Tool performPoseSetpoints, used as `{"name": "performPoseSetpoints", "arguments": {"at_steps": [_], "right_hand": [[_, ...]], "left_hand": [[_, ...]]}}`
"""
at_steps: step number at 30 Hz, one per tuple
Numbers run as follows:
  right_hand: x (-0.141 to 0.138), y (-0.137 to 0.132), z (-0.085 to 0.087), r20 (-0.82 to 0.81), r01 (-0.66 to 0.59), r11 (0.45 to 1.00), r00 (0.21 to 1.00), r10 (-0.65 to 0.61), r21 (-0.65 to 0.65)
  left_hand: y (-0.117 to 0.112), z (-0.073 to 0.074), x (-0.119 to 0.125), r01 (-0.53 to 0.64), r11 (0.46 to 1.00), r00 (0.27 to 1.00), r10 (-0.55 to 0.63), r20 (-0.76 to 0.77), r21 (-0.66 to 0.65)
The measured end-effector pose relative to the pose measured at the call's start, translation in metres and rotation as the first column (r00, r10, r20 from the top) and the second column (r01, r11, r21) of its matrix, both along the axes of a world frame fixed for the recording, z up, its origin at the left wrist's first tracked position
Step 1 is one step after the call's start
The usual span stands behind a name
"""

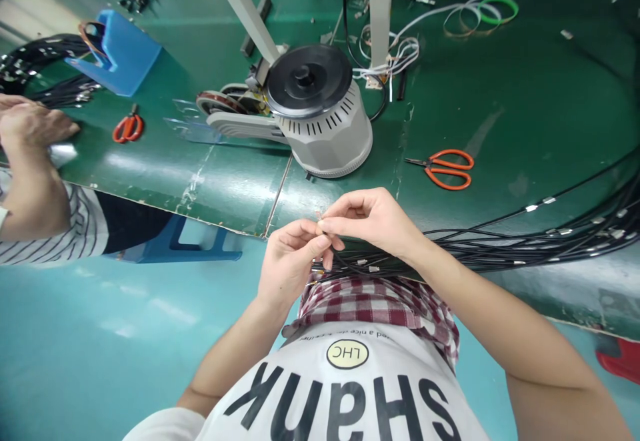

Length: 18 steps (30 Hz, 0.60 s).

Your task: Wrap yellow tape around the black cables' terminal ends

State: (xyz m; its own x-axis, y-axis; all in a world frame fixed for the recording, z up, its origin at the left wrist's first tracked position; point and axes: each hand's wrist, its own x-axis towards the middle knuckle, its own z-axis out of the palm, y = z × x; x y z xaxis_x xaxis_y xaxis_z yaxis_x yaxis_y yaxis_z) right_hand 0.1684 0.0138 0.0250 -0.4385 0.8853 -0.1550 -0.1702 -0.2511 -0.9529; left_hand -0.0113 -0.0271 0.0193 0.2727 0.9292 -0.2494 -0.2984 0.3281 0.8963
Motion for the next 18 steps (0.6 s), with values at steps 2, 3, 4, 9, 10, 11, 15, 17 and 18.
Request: {"name": "performPoseSetpoints", "arguments": {"at_steps": [2, 3, 4, 9, 10, 11, 15, 17, 18], "right_hand": [[0.0008, 0.0029, -0.0017, -0.07, -0.065, 0.994, 0.996, 0.059, -0.084], [0.0013, 0.004, -0.0021, -0.088, -0.09, 0.991, 0.993, 0.082, -0.096], [0.0018, 0.0048, -0.0021, -0.092, -0.109, 0.99, 0.991, 0.101, -0.092], [0.0058, 0.0043, 0.0007, 0.007, -0.133, 0.99, 0.991, 0.134, -0.048], [0.0056, 0.0036, 0.0007, 0.027, -0.125, 0.991, 0.992, 0.126, -0.041], [0.0046, 0.0029, 0.0002, 0.037, -0.113, 0.993, 0.993, 0.115, -0.035], [-0.0028, 0.0024, -0.0032, 0.041, -0.061, 0.998, 0.997, 0.06, 0.024], [-0.0023, 0.0017, -0.0001, 0.121, -0.037, 0.994, 0.992, 0.025, 0.104], [0.0009, 0.0002, 0.0039, 0.183, -0.015, 0.987, 0.983, -0.015, 0.157]], "left_hand": [[0.0007, 0.0006, 0.0003, 0.04, 0.999, 0.998, -0.04, 0.042, -0.007], [0.0012, 0.0005, 0.0003, 0.063, 0.998, 0.996, -0.061, 0.069, -0.016], [0.0018, 0.0001, 0.0001, 0.084, 0.996, 0.992, -0.081, 0.095, -0.028], [0.0047, -0.0032, -0.0022, 0.139, 0.987, 0.978, -0.123, 0.169, -0.085], [0.0051, -0.0036, -0.0025, 0.139, 0.986, 0.978, -0.123, 0.17, -0.09], [0.0052, -0.0037, -0.0025, 0.139, 0.986, 0.979, -0.123, 0.165, -0.094], [0.0042, -0.0023, 0.0004, 0.134, 0.987, 0.985, -0.123, 0.118, -0.092], [0.0039, -0.0022, 0.0007, 0.112, 0.99, 0.992, -0.106, 0.074, -0.085], [0.0045, -0.0029, -0.0007, 0.094, 0.993, 0.995, -0.092, 0.037, -0.074]]}}
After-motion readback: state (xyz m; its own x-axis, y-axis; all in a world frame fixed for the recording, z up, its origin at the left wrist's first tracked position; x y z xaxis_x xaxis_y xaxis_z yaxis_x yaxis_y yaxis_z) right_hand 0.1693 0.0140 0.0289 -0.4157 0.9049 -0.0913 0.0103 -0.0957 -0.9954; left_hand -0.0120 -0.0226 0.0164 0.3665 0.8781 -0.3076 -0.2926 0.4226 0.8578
